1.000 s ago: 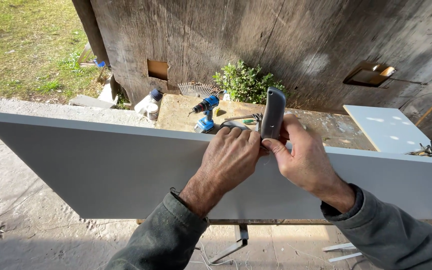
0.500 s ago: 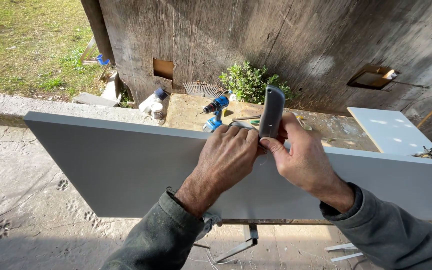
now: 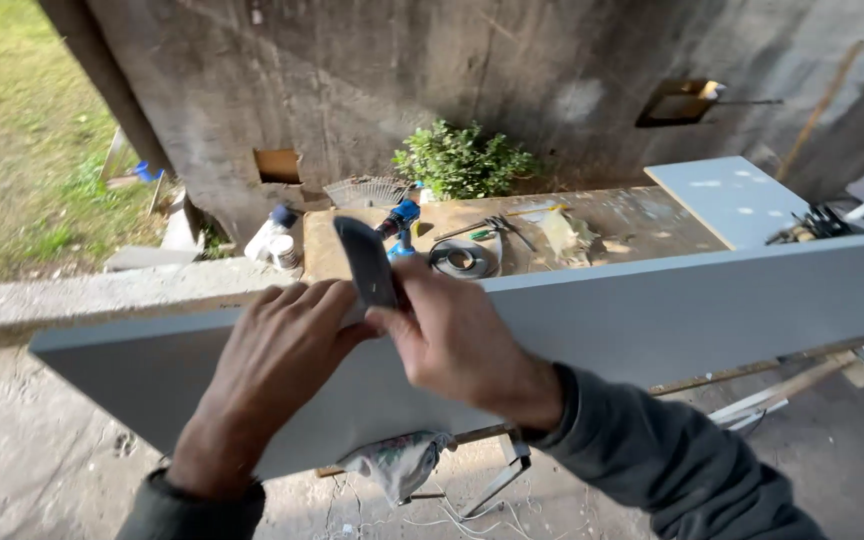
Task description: The person uses a utility knife to trim a white edge strip along the side of a large white board. After trimming, they use a sanding block to smooth the same edge. The person flips the board over to work on the opposite side, repeating the trimming and sanding process.
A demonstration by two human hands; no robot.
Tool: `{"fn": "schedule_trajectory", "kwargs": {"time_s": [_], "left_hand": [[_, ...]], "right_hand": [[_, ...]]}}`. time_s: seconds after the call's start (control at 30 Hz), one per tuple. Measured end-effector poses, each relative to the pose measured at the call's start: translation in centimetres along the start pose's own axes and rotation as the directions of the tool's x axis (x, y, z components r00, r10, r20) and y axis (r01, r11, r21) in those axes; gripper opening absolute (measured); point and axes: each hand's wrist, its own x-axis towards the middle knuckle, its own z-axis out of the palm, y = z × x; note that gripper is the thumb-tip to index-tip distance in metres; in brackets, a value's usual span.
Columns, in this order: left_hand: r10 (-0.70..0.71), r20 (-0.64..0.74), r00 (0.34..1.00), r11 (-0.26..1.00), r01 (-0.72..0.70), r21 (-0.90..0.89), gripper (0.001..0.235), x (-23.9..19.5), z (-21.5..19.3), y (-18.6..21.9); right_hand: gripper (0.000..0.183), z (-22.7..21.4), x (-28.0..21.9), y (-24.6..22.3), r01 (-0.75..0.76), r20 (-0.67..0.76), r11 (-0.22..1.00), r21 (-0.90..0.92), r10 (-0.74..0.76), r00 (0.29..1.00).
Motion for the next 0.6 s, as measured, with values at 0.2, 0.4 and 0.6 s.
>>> {"fn": "schedule_trajectory", "kwargs": {"time_s": [0.2, 0.4, 0.6], "left_hand": [[-0.085, 0.196, 0.977, 0.995, 0.093, -0.034, 0.028, 1.7, -0.2, 0.6], [0.034, 0.059, 0.998, 0.992, -0.027, -0.126, 0.026, 4.7, 4.3, 4.7], [0.053, 0.096, 0.994, 0.990, -0.040, -0.138, 0.029, 7.7, 8.3, 8.8]], "right_hand": [[0.022, -1.9, -6.2, 0.5, -0.090, -0.178, 0.992, -0.094, 0.073, 0.981], [0.020, -5.1, -13.0, 4.2, -0.368, -0.177, 0.928, 0.054, 0.372, 0.911], [0.017, -8.6, -18.9, 10.8, -0.403, -0.170, 0.911, 0.084, 0.412, 0.895]]}}
